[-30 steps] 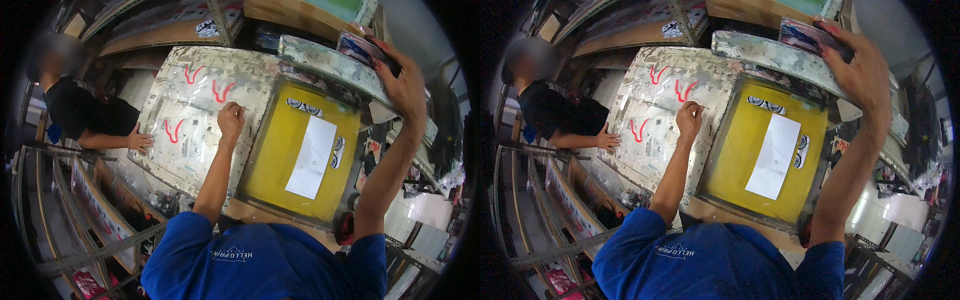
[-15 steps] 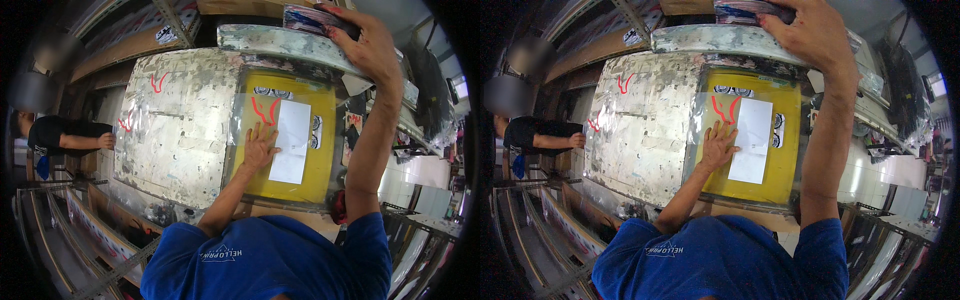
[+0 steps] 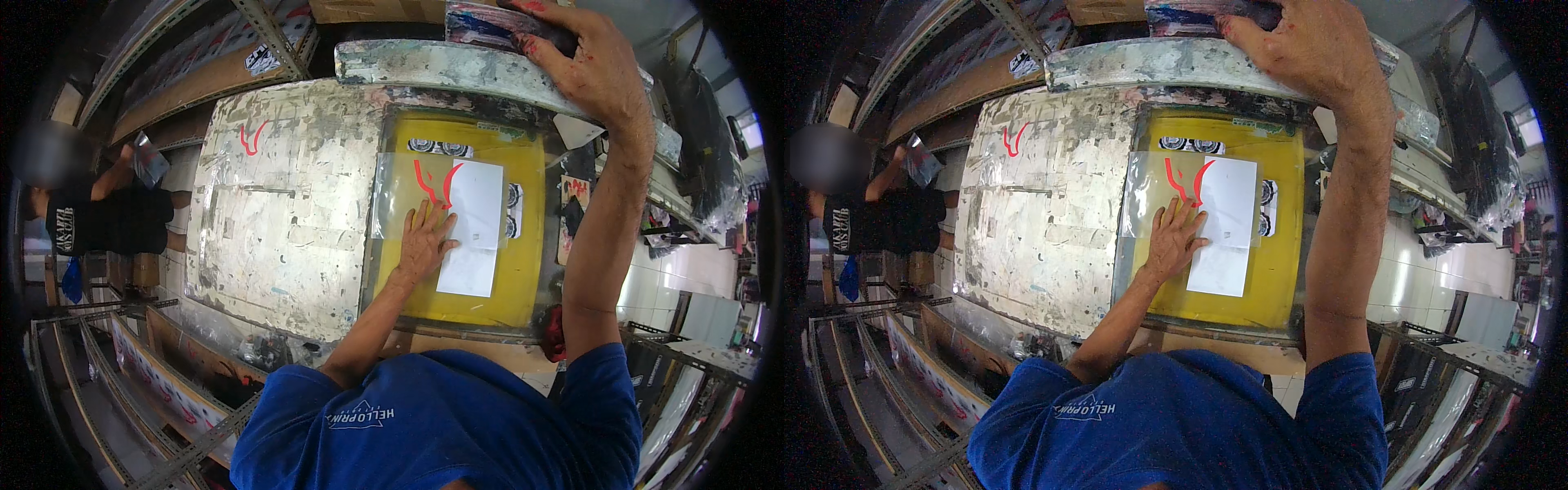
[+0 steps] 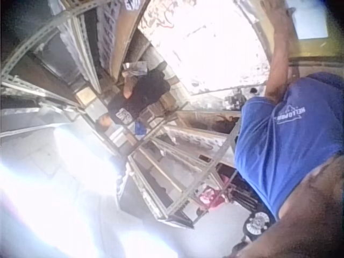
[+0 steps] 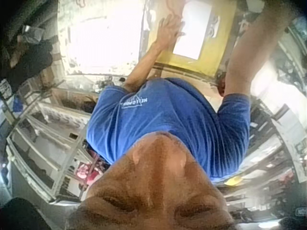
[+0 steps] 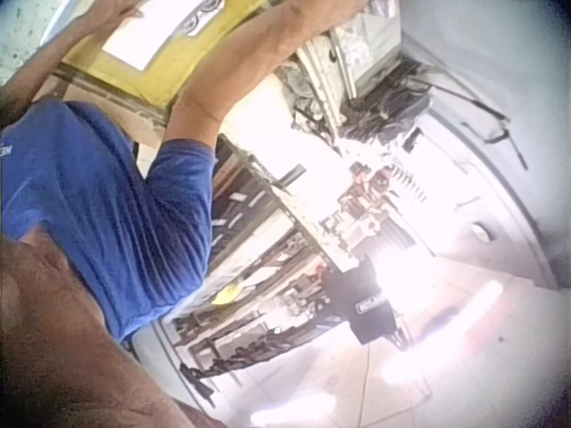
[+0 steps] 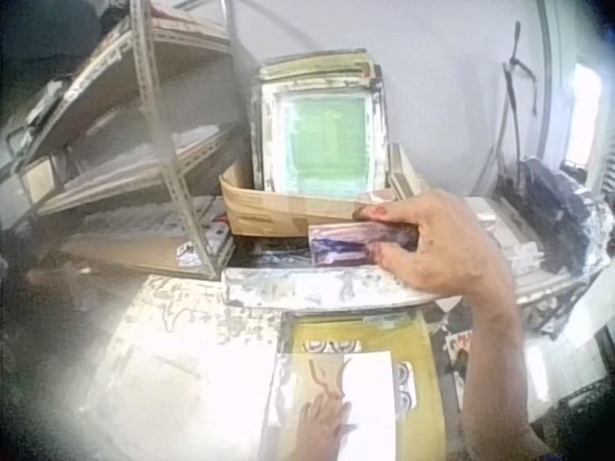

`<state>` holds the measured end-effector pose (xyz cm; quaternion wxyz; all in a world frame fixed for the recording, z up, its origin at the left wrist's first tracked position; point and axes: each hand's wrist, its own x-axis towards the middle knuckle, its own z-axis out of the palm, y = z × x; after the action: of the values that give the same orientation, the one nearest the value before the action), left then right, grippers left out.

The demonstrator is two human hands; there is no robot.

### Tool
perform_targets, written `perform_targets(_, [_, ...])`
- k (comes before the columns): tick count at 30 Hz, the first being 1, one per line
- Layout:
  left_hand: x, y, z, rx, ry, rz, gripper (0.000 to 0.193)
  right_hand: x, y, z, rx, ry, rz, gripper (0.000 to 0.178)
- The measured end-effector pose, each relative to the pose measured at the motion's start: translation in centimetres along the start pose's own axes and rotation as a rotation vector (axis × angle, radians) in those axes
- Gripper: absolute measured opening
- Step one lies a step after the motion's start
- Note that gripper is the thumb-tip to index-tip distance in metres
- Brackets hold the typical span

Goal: The person performs screen printing by applying ink through a mesh screen onto transparency films using a squeegee, while another person helps by handling the materials.

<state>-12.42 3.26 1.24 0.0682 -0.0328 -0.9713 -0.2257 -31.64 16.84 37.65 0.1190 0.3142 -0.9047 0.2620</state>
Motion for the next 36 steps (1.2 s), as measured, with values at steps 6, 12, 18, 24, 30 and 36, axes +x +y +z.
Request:
perform_targets(6, [0.2,-0.6,-0.2,-0.047,-0.008,-0.006,0.057,-1.1,-1.3,0.5,-0.035,0.108,-0.076,0.041])
perform_targets(12, [0.7,-1.7,0.4,-0.073,-0.033,0.03,0.055,-0.2,0.0,0.3,0.02,0.016,-0.003,0.042])
perform_targets(18, [0.7,-1.7,-0.1,-0.043,0.025,0.015,0.054,-1.6,-2.3,0.1,-0.069,0.082,-0.049,0.042])
perform_targets(24, [0.8,-1.7,0.1,-0.052,0.029,-0.013,0.055,-0.1,1.3,0.9,0.013,0.048,-0.09,0.043])
perform_targets(30, [0.7,-1.9,0.5,-0.031,0.037,-0.018,0.056,-0.2,-0.1,0.2,-0.039,-0.056,0.057,0.043])
perform_targets(36, [1.0,-1.2,0.6,-0.03,0.079,0.003,0.055,-0.2,1.8,1.1,-0.085,0.037,-0.112,0.041])
